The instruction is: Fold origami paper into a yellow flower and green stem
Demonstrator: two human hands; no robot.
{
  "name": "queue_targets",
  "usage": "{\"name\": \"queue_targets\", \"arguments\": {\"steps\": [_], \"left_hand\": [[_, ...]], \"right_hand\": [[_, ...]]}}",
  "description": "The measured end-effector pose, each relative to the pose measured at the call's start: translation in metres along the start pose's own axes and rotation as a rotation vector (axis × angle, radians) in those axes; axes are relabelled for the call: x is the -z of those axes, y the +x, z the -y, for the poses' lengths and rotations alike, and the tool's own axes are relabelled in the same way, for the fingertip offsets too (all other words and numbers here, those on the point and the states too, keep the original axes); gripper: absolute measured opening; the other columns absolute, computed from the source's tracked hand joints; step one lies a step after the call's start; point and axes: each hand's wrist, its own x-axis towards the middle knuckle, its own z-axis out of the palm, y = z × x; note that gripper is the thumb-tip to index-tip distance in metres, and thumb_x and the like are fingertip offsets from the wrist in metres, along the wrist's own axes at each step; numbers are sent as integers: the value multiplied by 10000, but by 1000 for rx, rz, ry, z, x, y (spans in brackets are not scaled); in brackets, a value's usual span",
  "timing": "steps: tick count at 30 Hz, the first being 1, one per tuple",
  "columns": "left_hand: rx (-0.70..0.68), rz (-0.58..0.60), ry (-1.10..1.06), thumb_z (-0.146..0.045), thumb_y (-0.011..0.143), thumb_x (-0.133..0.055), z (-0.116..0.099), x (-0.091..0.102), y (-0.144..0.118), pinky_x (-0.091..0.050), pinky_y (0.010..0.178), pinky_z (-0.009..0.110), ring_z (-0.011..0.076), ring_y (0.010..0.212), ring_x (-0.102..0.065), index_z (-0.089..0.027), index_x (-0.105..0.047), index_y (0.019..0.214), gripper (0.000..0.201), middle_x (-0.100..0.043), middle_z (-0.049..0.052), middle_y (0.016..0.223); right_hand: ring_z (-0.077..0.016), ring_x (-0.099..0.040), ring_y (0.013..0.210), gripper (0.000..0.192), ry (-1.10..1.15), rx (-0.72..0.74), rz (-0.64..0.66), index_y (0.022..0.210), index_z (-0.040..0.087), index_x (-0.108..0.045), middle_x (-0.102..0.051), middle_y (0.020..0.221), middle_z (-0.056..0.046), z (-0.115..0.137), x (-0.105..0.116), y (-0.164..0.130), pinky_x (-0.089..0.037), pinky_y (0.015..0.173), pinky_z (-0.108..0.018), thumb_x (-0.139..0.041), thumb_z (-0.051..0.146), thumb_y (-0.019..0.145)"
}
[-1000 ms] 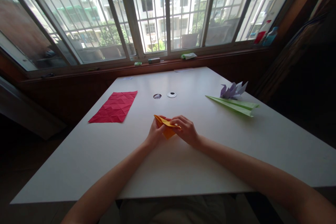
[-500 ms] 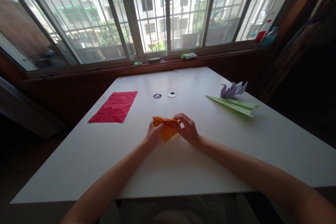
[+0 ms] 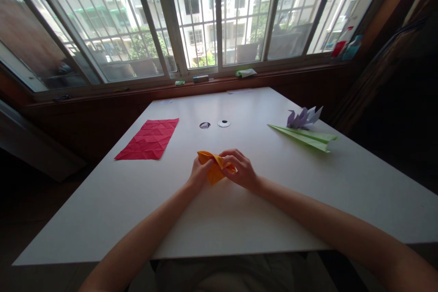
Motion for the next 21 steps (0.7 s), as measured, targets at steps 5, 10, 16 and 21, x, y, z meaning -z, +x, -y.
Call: {"name": "queue_targets", "arguments": {"steps": [5, 10, 16, 21], "left_hand": [[6, -9, -13, -227, 575, -641, -1, 0, 0, -438, 553, 216, 111, 569, -560, -129, -583, 688, 161, -600, -13, 628], [2, -30, 7, -224, 569, -641, -1, -1, 1, -437, 549, 212, 117, 578, -558, -127, -579, 670, 153, -597, -4, 628], [-1, 23, 2, -230, 585, -655, 1, 0, 0, -445, 592, 230, 138, 634, -579, -133, -602, 717, 172, -623, 11, 680], [9, 61, -28, -236, 592, -659, 5, 2, 1, -450, 613, 243, 145, 654, -582, -134, -603, 752, 198, -627, 18, 706]], "right_hand": [[-151, -538, 894, 103, 32, 37, 27, 767, 215, -504, -588, 979, -49, 1, 0, 0, -489, 699, -274, -565, 140, 731], [-142, -548, 877, 128, 19, 61, -2, 708, 213, -496, -609, 946, -40, 1, 0, 0, -486, 698, -271, -501, 97, 763], [-141, -566, 832, 139, -6, -5, -82, 679, 218, -490, -621, 897, -34, 1, 1, -1, -492, 672, -280, -501, 116, 774], [-148, -556, 863, 150, -40, 1, -52, 668, 216, -498, -622, 913, -33, 0, -1, -2, -493, 678, -287, -500, 111, 774]]}}
